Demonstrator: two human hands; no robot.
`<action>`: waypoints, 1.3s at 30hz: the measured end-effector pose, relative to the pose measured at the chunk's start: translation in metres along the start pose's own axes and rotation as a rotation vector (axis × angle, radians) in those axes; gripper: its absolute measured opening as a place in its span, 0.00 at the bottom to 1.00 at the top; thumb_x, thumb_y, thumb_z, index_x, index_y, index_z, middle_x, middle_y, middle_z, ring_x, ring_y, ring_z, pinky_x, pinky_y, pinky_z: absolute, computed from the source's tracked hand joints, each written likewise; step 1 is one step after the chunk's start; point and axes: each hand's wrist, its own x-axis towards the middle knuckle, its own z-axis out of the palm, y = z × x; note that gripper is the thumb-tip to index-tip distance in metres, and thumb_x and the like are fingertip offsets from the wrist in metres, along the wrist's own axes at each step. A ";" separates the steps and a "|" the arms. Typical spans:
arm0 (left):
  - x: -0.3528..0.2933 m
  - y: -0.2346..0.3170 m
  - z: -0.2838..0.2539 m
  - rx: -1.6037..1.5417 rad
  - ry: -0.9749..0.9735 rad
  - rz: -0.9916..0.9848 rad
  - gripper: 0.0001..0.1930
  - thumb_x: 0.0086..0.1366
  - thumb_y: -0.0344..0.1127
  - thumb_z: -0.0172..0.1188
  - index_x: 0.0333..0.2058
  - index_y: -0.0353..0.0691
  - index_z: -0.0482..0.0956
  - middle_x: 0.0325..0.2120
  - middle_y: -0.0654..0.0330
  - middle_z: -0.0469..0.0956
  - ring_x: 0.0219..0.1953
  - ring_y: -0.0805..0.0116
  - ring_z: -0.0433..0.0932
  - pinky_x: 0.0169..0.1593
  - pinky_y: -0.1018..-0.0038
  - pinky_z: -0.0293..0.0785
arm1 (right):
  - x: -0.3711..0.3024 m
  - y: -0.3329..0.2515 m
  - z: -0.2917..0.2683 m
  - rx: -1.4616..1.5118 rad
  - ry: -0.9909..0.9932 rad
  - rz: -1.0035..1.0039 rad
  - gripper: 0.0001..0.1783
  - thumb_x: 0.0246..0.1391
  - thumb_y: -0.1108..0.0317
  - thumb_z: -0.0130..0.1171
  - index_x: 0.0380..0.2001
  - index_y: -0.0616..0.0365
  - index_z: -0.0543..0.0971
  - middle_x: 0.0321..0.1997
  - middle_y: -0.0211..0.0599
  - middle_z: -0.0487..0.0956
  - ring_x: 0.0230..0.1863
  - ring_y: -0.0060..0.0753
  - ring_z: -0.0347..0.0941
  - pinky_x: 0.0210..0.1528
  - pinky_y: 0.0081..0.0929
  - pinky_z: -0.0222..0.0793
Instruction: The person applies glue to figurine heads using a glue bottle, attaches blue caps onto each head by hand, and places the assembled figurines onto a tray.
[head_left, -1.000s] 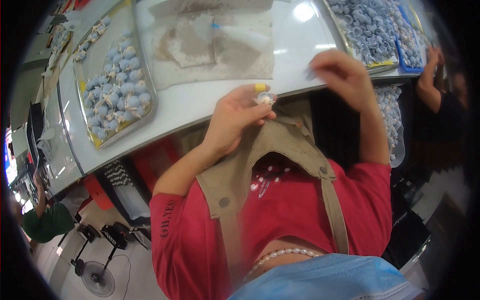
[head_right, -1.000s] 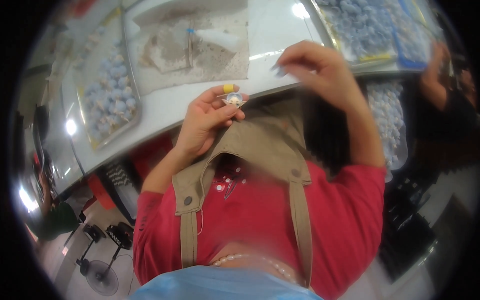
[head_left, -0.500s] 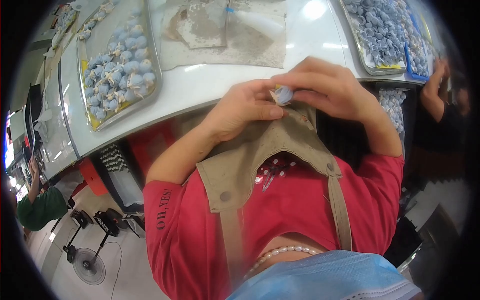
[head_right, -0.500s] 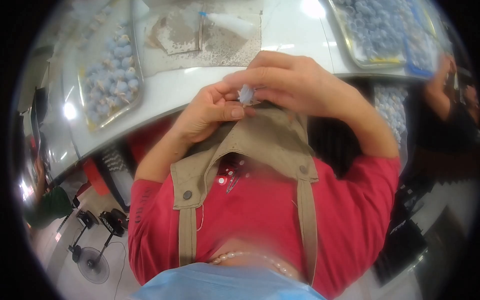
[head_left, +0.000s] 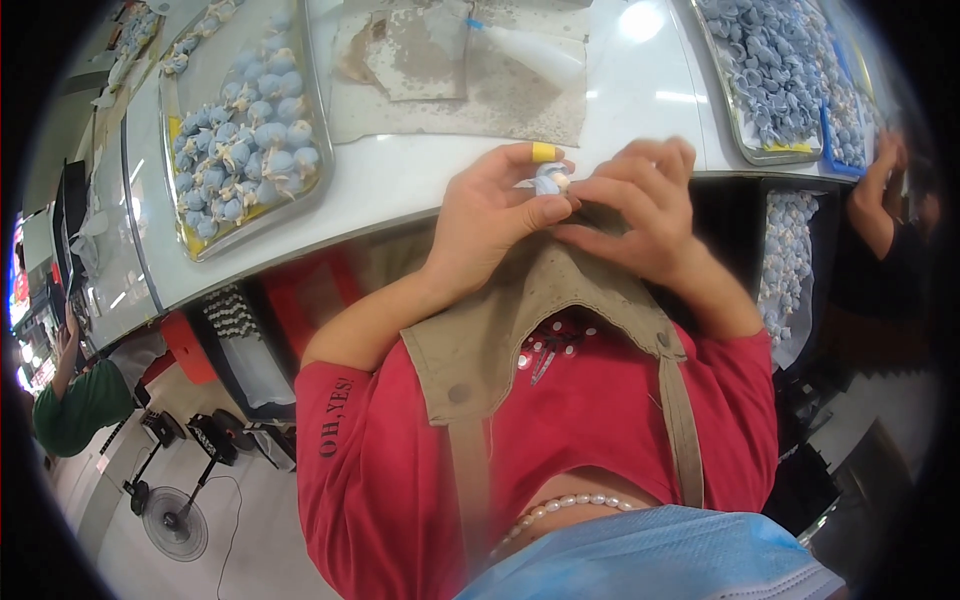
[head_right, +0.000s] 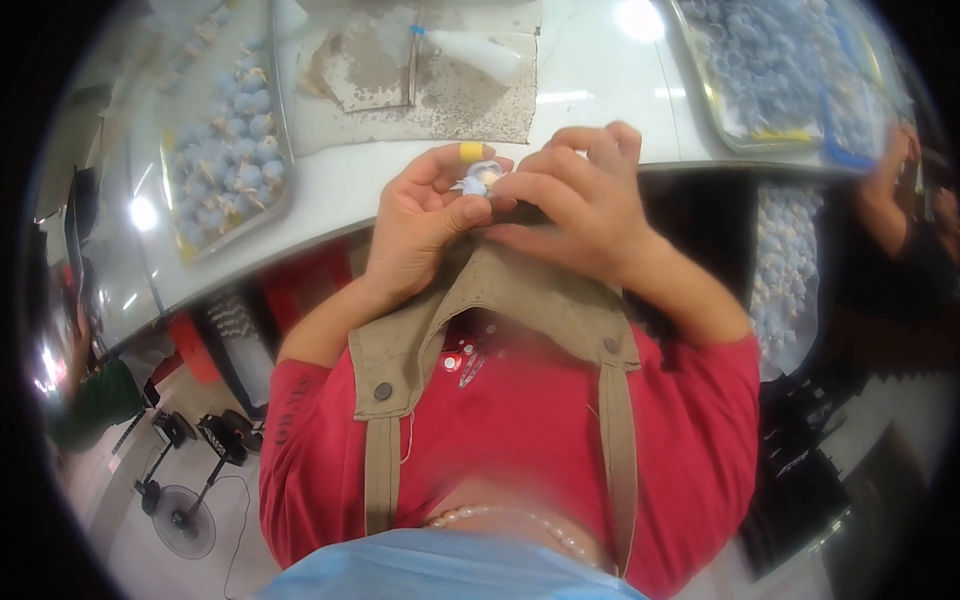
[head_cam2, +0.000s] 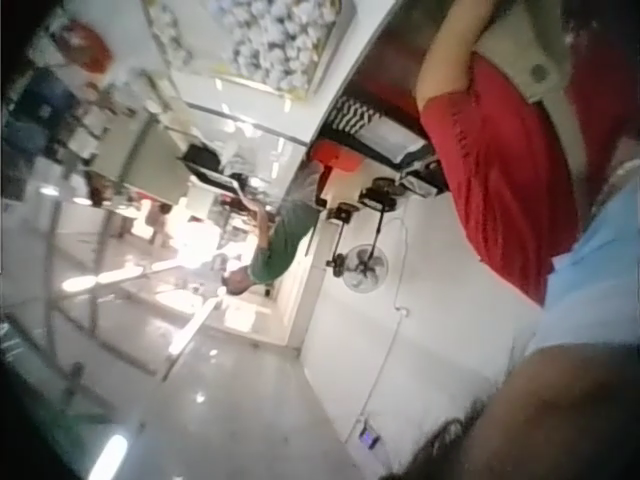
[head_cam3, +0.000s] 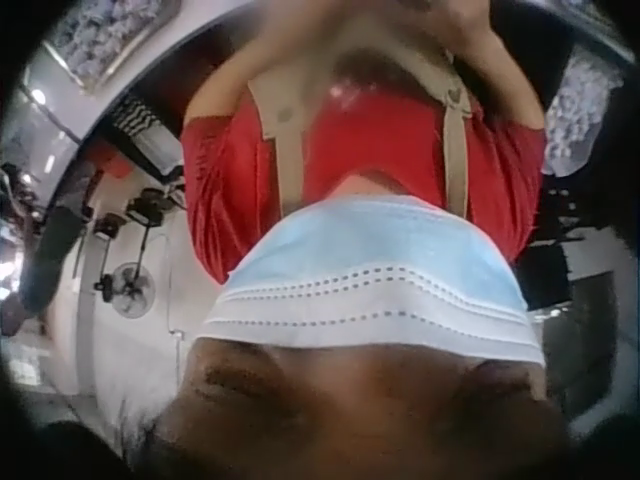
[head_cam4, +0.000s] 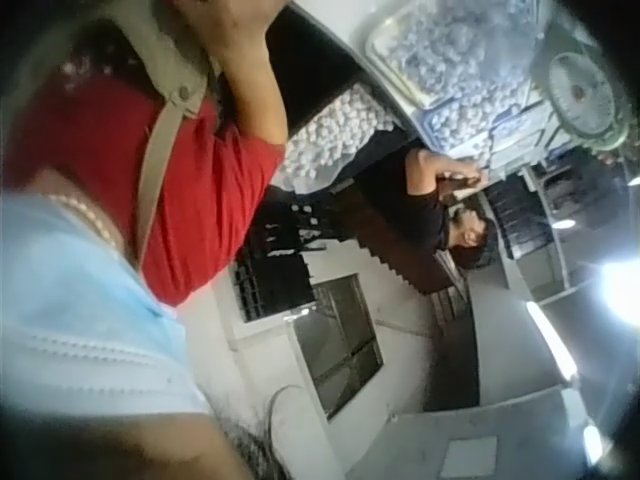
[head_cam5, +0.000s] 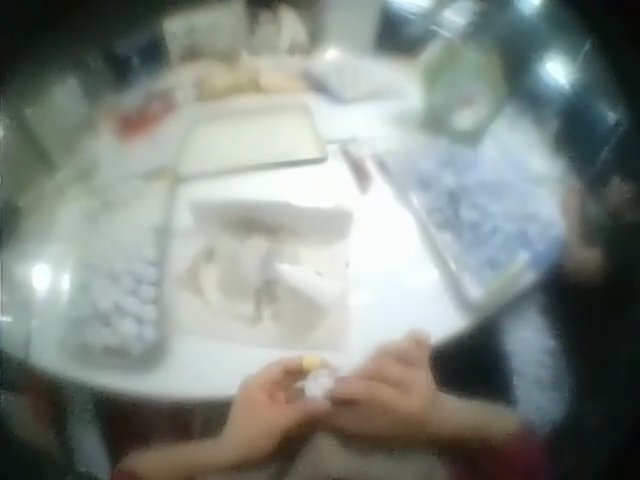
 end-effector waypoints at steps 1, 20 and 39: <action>0.001 -0.001 0.001 0.013 0.020 0.029 0.21 0.55 0.24 0.59 0.47 0.31 0.65 0.43 0.56 0.71 0.40 0.69 0.74 0.44 0.78 0.72 | -0.004 -0.002 0.008 0.001 0.065 0.020 0.22 0.23 0.69 0.71 0.29 0.51 0.77 0.27 0.24 0.73 0.31 0.29 0.66 0.35 0.26 0.52; 0.005 -0.007 0.005 0.043 0.067 0.144 0.23 0.55 0.22 0.59 0.49 0.30 0.64 0.44 0.57 0.70 0.41 0.70 0.73 0.44 0.78 0.72 | -0.014 -0.009 0.022 0.068 0.208 0.272 0.20 0.27 0.71 0.65 0.32 0.46 0.77 0.26 0.17 0.73 0.30 0.26 0.64 0.36 0.27 0.51; 0.004 -0.011 0.001 0.166 0.110 0.119 0.21 0.58 0.25 0.57 0.51 0.29 0.66 0.44 0.57 0.73 0.42 0.75 0.72 0.46 0.81 0.69 | -0.014 0.000 0.021 0.008 0.119 0.162 0.13 0.31 0.70 0.65 0.27 0.46 0.79 0.28 0.17 0.76 0.30 0.25 0.68 0.35 0.28 0.49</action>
